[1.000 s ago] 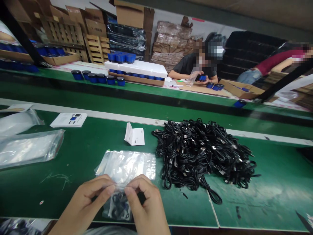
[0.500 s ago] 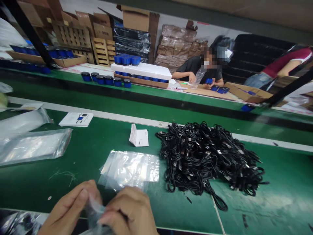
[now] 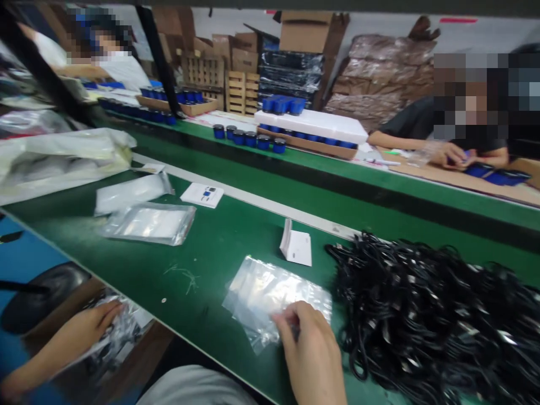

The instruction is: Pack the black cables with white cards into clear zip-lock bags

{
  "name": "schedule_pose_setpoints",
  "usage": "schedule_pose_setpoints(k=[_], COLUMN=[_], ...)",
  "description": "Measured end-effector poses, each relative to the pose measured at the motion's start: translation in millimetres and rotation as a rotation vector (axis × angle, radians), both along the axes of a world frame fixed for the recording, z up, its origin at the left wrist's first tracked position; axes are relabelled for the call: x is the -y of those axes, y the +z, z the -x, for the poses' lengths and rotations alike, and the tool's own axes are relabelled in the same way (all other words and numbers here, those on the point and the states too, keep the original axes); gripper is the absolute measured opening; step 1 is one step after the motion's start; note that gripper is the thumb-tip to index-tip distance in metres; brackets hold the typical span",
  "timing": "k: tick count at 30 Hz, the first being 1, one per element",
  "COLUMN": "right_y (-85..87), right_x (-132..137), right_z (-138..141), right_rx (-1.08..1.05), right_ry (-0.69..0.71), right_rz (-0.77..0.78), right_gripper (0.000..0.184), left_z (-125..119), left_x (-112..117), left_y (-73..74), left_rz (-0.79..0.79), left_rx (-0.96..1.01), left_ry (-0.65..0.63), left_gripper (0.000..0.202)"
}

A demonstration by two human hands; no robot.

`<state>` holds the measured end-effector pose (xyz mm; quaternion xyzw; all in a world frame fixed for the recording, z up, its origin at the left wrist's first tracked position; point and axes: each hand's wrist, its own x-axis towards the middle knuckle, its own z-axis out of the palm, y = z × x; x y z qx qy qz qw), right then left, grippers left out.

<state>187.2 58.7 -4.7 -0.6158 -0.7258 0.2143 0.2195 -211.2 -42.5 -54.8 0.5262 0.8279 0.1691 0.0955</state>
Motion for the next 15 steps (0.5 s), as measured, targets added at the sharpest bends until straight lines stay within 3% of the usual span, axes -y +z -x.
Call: schedule_pose_setpoints(k=[3,5,7,9,10,12,14,15], right_y=[4.6,7.5,11.7,18.3,22.3,30.4,36.8,38.9], right_x=[-1,-1,-1,2,5,10,14,15], right_z=[-8,-13,-14,-10,-7,1,7,9], right_rx=[-0.095,-0.201,-0.28,-0.296,-0.294,-0.317,-0.409,-0.473], right_ry=[-0.01,0.03,0.056,0.094,0.128,0.199,0.215,0.195], right_rz=[0.124,0.135,0.103,0.086,0.091,0.123,0.158,0.168], right_gripper=[0.03,0.029,0.026,0.021,0.018,0.013,0.008,0.006], left_z=[8,-11,-46,-89,-110,-147,-175,-185], left_x=[5,8,5,-6,-15,-37,-60,-71], left_y=[16.4,34.9,59.5,84.6,94.8,106.4,106.2,103.1], left_rz=[0.107,0.17,0.225,0.302,0.273,0.067,-0.051,-0.054], left_rx=[-0.024,0.034,0.161,0.396,0.481,0.517,0.493,0.496], left_ry=[-0.025,-0.119,-0.297,-0.638,-0.757,-0.822,-0.822,-0.833], left_gripper=[0.031,0.031,0.026,0.029,0.029,0.036,0.05,0.045])
